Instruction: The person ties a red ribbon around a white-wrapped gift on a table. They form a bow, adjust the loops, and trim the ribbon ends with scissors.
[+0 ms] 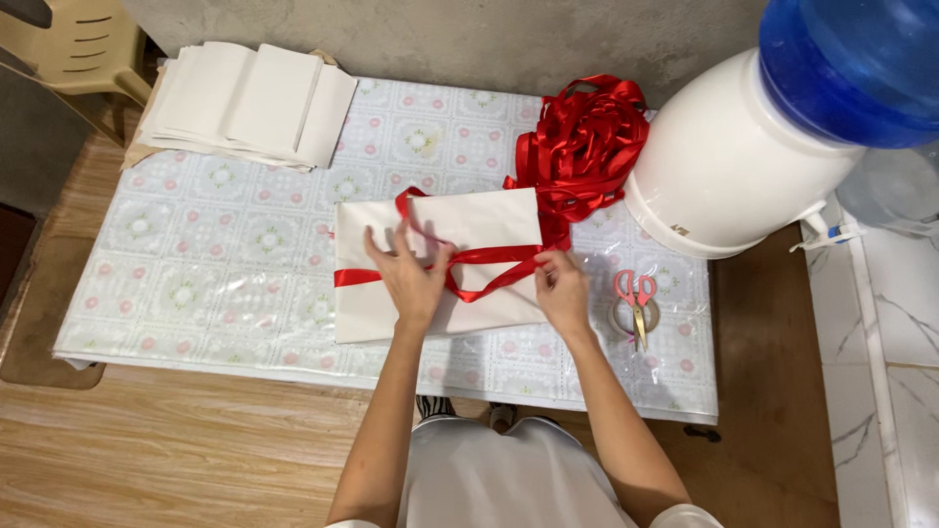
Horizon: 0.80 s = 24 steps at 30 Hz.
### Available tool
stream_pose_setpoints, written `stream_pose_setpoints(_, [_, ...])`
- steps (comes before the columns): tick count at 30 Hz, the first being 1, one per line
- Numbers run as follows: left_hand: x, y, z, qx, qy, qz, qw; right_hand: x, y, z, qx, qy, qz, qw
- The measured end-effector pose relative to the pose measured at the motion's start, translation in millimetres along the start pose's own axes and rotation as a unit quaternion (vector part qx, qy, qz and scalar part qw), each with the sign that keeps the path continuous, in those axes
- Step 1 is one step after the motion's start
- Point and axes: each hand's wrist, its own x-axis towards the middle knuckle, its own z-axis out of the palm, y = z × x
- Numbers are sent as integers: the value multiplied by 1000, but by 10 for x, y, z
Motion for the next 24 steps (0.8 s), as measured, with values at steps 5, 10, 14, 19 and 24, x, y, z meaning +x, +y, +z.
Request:
stream_pose_setpoints(5, [-216, 193, 365, 34, -102, 155, 982, -105, 297, 123, 70, 49, 59, 995])
stream_pose_setpoints(10, [-408, 680, 852, 32, -223, 126, 966, -187, 713, 132, 145, 102, 182, 967])
stream_pose_setpoints(14, [-442, 829, 1027, 83, -206, 136, 965, -190, 921, 129, 239, 55, 229, 942])
stream_pose_setpoints(19, [-471, 526, 1029, -180, -361, -69, 912, -69, 974, 108, 474, 27, 383, 792])
stream_pose_setpoints(24, [-489, 136, 947, -393, -367, -118, 835, 152, 872, 149, 546, 25, 299, 782])
